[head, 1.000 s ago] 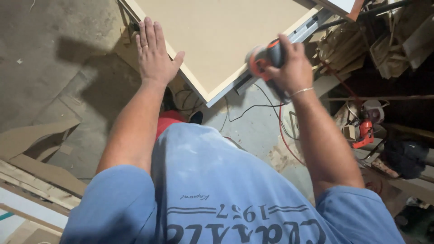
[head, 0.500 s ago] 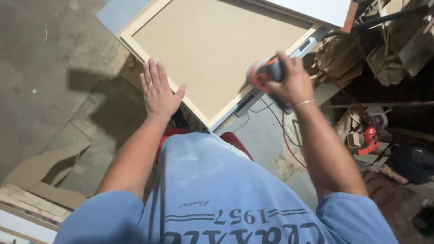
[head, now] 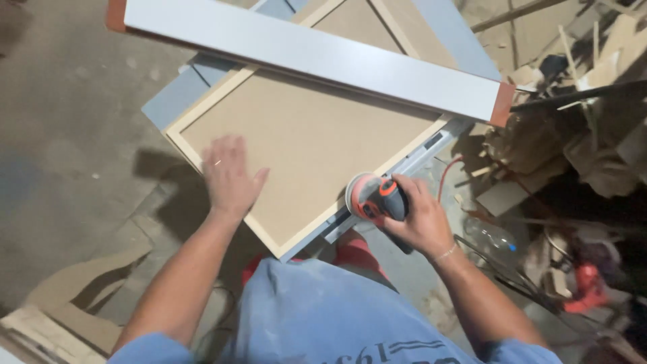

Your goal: Sanding the surfaces and edges of wooden frame components using an electric orbital sander.

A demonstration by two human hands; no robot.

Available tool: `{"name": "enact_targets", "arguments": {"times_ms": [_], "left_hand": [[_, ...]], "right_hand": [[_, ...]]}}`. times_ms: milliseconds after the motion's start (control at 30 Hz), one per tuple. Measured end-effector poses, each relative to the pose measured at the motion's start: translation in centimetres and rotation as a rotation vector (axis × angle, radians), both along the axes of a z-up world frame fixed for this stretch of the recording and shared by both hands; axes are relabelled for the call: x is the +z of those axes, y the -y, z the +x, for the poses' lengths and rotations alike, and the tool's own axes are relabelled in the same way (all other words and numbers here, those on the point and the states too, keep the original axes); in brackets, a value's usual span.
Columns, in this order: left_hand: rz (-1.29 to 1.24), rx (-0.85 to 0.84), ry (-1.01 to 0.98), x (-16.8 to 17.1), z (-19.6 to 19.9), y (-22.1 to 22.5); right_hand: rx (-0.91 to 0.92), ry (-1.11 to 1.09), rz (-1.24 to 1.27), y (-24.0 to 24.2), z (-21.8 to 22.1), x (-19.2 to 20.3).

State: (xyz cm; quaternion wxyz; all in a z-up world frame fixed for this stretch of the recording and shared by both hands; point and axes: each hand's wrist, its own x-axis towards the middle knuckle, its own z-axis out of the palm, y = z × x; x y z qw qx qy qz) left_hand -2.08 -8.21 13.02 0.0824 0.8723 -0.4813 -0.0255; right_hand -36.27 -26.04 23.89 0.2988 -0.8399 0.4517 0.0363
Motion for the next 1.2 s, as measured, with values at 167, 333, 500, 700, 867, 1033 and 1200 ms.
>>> {"name": "enact_targets", "arguments": {"times_ms": [167,333,500,700,867,1033,1200], "left_hand": [[0.080,-0.271,0.067,3.0,-1.1,15.9],[0.472,-0.626,0.151,3.5,0.0,28.5],[0.566,-0.626,-0.010,5.7,0.6,31.3],[0.634,-0.633,0.039,6.3,-0.5,31.8],[0.571,-0.611,0.037,7.9,-3.5,27.3],[0.486,-0.414,-0.050,6.8,-8.7,20.1],[0.430,-0.282,-0.016,5.0,-12.8,15.9]], "right_hand": [[0.063,0.100,0.051,5.0,-3.5,0.1],[0.102,0.218,-0.087,8.1,-9.1,-1.1],[-0.046,0.196,-0.098,8.7,-15.0,-2.9],[-0.290,0.075,-0.013,8.3,-19.5,-3.3],[-0.370,0.007,0.047,9.0,-20.6,-2.9],[-0.304,-0.046,0.039,10.1,-20.2,-3.4],[-0.208,0.012,0.040,11.2,-18.2,-2.8]]}}
